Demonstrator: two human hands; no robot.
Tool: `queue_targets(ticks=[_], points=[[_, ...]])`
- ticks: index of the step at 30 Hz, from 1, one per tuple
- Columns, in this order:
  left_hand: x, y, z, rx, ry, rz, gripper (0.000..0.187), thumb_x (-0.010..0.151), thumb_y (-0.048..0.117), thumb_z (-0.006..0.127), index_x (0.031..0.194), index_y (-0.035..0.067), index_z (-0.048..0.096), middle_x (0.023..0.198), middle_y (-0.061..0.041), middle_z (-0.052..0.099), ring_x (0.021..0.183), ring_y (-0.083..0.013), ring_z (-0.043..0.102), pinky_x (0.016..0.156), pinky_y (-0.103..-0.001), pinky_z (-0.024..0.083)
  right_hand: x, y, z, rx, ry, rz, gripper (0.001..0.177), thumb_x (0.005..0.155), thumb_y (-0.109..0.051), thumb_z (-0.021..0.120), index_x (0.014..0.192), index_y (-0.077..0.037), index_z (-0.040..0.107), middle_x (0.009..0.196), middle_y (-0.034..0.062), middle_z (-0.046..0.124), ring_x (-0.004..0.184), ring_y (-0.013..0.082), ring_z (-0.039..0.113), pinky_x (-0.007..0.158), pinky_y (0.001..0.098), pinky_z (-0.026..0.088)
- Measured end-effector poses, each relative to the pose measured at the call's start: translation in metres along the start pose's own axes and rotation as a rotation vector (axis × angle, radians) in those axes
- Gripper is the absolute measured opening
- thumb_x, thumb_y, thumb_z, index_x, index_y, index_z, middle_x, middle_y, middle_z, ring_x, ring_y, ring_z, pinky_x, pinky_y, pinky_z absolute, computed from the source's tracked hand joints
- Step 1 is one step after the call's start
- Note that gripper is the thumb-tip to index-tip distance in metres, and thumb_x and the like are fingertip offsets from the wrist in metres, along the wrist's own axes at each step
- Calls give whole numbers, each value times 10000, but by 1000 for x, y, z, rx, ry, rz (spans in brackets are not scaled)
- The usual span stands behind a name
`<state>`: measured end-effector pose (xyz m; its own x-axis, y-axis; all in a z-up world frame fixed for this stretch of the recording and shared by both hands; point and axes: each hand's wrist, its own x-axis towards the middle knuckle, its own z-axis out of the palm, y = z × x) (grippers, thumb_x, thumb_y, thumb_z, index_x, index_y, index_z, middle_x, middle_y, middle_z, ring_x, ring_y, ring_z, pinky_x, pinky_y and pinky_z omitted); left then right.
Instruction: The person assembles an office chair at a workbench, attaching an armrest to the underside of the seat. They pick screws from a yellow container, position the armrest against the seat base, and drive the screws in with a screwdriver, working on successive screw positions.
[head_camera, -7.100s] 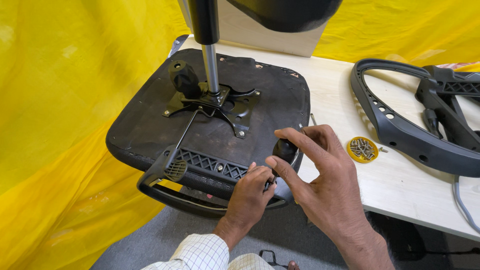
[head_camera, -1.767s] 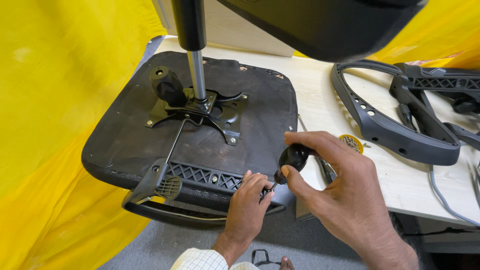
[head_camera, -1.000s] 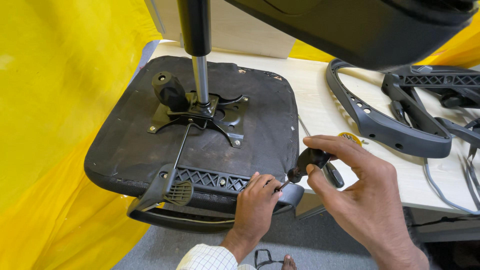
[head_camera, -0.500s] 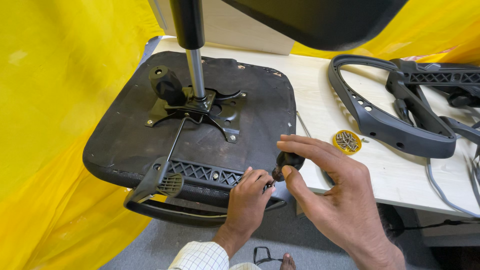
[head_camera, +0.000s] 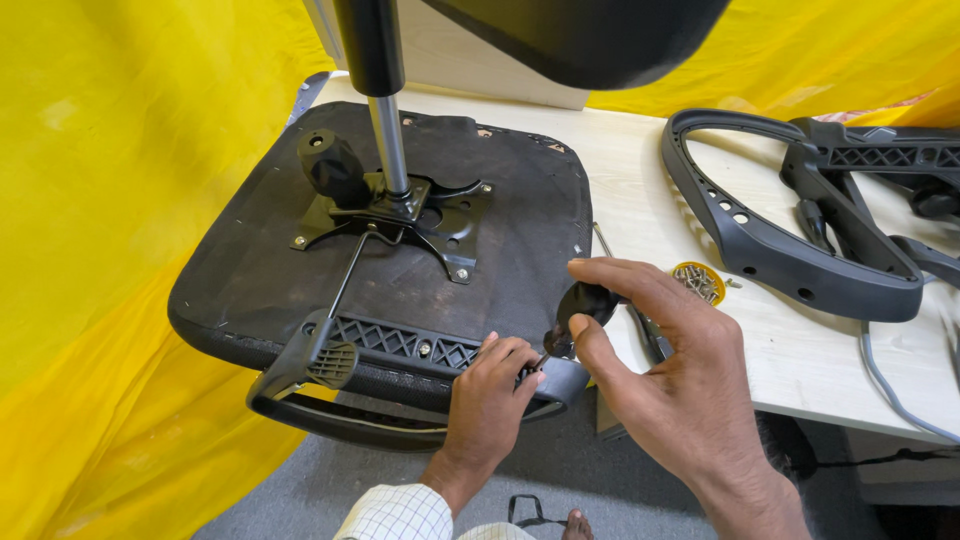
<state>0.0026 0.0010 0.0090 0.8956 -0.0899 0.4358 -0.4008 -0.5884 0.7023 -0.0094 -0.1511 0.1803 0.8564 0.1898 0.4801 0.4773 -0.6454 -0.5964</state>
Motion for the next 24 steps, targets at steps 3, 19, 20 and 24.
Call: queue_targets(ticks=[3, 19, 20, 24], points=[[0, -1, -3, -12, -51, -23, 131, 891, 139, 733, 977, 70, 662, 1005, -60, 720, 995, -254, 742, 1146, -518, 437, 1, 0, 4, -50, 22, 25, 333, 814, -192, 844, 1135, -128, 786, 1174, 99, 709, 1084, 200, 713, 896, 358, 596], [-2, 3, -3, -57, -6, -2, 146, 901, 101, 722, 1008, 37, 646, 1018, -90, 710, 1010, -288, 725, 1141, -521, 442, -2, 6, 8, -46, 18, -7, 379, 831, -266, 873, 1173, -138, 772, 1121, 119, 692, 1046, 205, 715, 859, 376, 627], [0, 3, -2, -37, -13, -13, 147, 891, 104, 726, 996, 39, 647, 1020, -88, 710, 1010, -287, 725, 1143, -522, 438, -1, 5, 8, -60, -3, 53, 376, 839, -279, 872, 1182, -158, 777, 1117, 96, 709, 1025, 187, 732, 838, 364, 635], [-1, 1, -1, -31, -8, -8, 136, 893, 109, 728, 984, 42, 652, 1026, -84, 713, 1006, -281, 726, 1152, -532, 423, -2, 1, 5, 17, 13, 8, 450, 864, -185, 763, 1300, -109, 685, 1147, 53, 739, 1053, 173, 753, 924, 364, 612]])
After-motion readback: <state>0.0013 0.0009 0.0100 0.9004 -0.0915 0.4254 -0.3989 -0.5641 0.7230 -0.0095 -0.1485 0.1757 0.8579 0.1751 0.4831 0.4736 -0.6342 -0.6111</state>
